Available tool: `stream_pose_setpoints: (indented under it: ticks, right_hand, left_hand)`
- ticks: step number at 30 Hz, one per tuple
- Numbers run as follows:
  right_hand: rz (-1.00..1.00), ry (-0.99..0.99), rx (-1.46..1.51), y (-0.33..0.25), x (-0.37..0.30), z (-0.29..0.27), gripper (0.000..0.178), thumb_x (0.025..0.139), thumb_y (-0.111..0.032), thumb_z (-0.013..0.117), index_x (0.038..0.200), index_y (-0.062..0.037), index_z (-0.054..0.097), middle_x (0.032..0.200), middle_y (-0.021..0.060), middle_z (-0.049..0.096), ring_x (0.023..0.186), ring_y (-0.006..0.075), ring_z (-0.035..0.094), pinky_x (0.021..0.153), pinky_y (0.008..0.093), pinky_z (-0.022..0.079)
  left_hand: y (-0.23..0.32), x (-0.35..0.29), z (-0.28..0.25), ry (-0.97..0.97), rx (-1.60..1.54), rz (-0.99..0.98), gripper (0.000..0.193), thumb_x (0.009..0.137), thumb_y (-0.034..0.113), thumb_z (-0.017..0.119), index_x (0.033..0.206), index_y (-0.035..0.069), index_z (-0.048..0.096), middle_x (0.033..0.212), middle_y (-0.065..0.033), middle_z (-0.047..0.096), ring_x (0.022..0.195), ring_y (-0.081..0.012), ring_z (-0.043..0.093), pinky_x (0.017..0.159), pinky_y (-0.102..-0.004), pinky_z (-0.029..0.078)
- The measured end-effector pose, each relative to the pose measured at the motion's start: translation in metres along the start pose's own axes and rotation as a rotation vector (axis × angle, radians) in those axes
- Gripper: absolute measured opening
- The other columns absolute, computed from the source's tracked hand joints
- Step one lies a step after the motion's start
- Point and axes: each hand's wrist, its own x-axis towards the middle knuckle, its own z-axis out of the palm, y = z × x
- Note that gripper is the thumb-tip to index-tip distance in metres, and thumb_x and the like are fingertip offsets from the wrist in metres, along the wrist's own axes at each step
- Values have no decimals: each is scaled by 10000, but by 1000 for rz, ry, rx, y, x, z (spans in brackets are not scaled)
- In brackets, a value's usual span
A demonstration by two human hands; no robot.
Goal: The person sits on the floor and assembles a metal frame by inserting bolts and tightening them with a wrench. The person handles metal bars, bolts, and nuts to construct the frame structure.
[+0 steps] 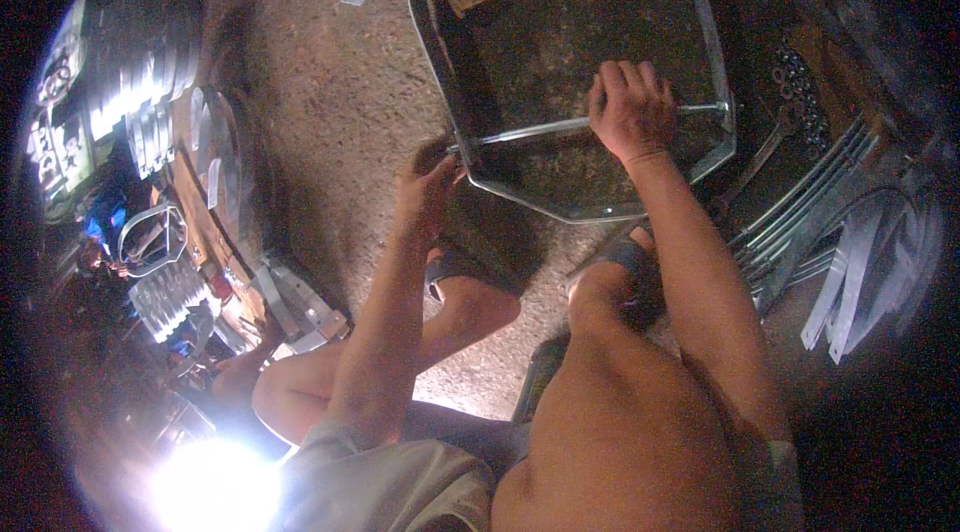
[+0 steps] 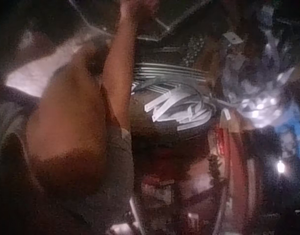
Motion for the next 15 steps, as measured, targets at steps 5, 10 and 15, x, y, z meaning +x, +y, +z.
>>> stream_pose_setpoints:
  ticks: [5,10,15]
  right_hand:
    - [-7,5,-11,-1,2,-1,120,855,-240,637,900,-136,598,913,40,627,921,280,603,748,475,488]
    - [11,-49,-22,-3,2,-5,111,860,-234,636,908,-139,604,913,42,625,922,283,602,750,479,488]
    - [13,-26,12,-1,1,-4,100,863,-224,632,910,-140,604,911,44,619,921,284,598,751,483,487]
  left_hand:
    - [-11,0,-1,123,-134,-39,322,973,90,620,1251,-71,597,1160,-144,663,998,-207,657,884,-325,554]
    - [-8,4,-1,151,47,12,305,971,122,639,1218,-58,636,1081,-127,693,944,-191,667,809,-307,555]
    - [5,3,3,152,131,-23,282,961,105,646,1191,-59,654,1047,-117,704,927,-188,673,785,-301,556]
